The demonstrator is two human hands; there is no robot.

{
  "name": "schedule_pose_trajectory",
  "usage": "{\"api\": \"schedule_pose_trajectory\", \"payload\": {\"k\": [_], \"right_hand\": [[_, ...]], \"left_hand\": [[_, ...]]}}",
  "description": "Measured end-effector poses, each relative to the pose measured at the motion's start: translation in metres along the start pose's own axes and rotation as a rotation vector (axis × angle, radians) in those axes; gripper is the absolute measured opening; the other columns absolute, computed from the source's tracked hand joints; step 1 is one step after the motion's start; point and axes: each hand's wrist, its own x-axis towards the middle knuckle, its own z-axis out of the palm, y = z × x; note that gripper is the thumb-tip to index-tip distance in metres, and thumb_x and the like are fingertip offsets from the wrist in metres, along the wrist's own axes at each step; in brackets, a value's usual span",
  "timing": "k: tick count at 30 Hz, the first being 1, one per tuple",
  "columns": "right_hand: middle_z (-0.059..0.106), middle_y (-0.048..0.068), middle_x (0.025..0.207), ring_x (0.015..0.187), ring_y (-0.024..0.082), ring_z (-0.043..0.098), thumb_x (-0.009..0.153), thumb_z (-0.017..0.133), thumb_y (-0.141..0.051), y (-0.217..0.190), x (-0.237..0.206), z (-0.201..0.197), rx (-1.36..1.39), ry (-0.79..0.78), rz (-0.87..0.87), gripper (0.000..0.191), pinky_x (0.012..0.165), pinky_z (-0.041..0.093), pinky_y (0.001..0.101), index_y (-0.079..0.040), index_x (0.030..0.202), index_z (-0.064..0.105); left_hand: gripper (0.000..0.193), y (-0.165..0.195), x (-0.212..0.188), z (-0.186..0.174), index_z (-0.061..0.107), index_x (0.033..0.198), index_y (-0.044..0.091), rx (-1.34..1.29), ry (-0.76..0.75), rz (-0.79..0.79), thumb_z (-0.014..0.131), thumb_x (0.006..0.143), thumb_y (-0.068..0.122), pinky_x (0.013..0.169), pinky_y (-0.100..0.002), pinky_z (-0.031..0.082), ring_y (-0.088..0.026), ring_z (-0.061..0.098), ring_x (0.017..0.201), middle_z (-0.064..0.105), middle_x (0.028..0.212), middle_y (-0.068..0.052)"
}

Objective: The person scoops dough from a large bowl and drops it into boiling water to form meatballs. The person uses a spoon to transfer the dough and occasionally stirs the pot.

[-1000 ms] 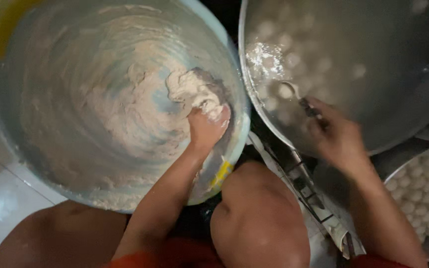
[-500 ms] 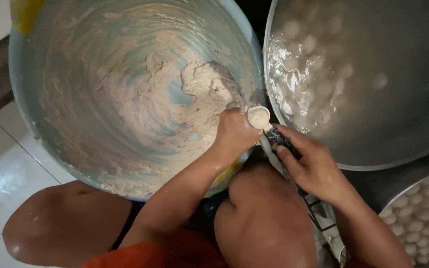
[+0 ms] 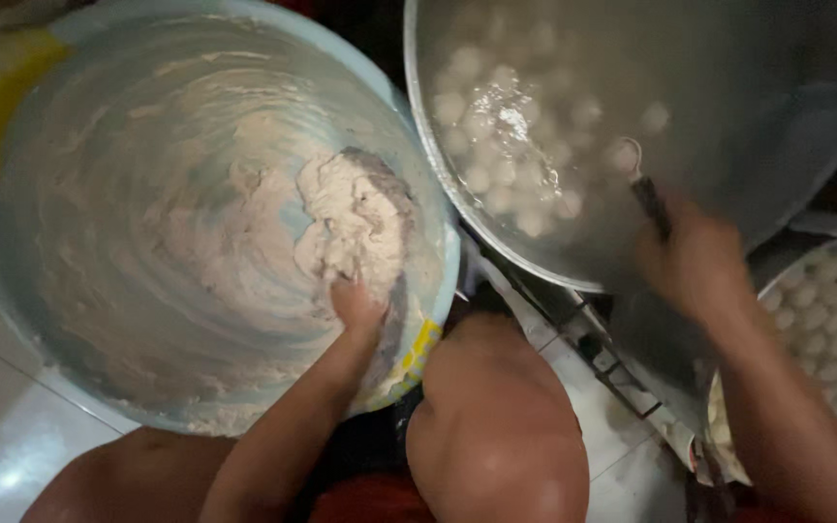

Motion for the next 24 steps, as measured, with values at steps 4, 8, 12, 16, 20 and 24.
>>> {"api": "schedule_pose_trajectory", "payload": {"k": [4,8,12,16,20,24], "right_hand": [[0.071,0.027,0.112,0.097,0.045,0.069,0.096,0.066,-0.021,0.009,0.011,-0.004,-0.168,0.062,0.092,0.042,0.082,0.052,0.0555,-0.01,0.137,0.066],[0.069,0.028,0.114,0.099,0.044,0.068,0.101,0.065,-0.021,0.007,0.001,-0.018,-0.151,0.075,0.145,0.036,0.082,0.053,0.054,-0.004,0.133,0.064],[0.067,0.02,0.123,0.116,0.029,0.07,0.114,0.055,-0.015,-0.009,-0.023,-0.016,0.353,0.311,-0.197,0.031,0.096,0.055,0.0397,0.005,0.137,0.051],[0.07,0.015,0.097,0.075,0.024,0.061,0.105,0.059,-0.014,-0.05,-0.038,0.003,0.86,-0.293,0.096,0.033,0.063,0.051,0.0372,-0.001,0.135,0.062],[0.074,0.006,0.107,0.093,0.014,0.067,0.098,0.061,-0.009,-0.095,-0.053,0.014,0.826,-0.306,-0.245,0.044,0.077,0.056,0.0298,-0.003,0.142,0.055],[0.072,0.006,0.099,0.077,0.014,0.067,0.097,0.066,-0.01,-0.116,-0.062,0.015,0.632,-0.206,-0.321,0.043,0.068,0.054,0.0291,-0.005,0.139,0.059]], "left_hand": [[0.032,0.039,-0.008,0.013,0.073,0.102,0.0,-0.193,-0.013,0.387,0.069,0.092,0.03,0.081,-0.049,0.049,-0.041,0.066,0.087,0.071,0.098,-0.022],[0.025,0.093,-0.017,-0.012,0.079,0.107,0.006,0.042,0.03,0.982,0.066,0.093,0.022,0.08,-0.049,0.048,-0.043,0.065,0.088,0.072,0.1,-0.022],[0.013,0.132,-0.034,-0.032,0.072,0.1,0.008,-0.195,-0.147,0.665,0.064,0.102,0.018,0.069,-0.042,0.053,-0.034,0.069,0.074,0.071,0.085,-0.012],[0.009,0.148,-0.042,-0.042,0.069,0.088,0.011,0.002,0.144,1.181,0.076,0.091,0.013,0.06,-0.046,0.048,-0.035,0.062,0.067,0.065,0.08,-0.01],[0.01,0.15,-0.05,-0.04,0.07,0.086,0.017,0.18,0.297,1.465,0.079,0.082,0.014,0.051,-0.045,0.041,-0.032,0.064,0.066,0.064,0.076,-0.008],[0.022,0.148,-0.061,-0.027,0.07,0.09,0.01,0.044,-0.02,0.923,0.08,0.075,0.021,0.065,-0.051,0.051,-0.038,0.065,0.069,0.069,0.079,-0.014]]}}
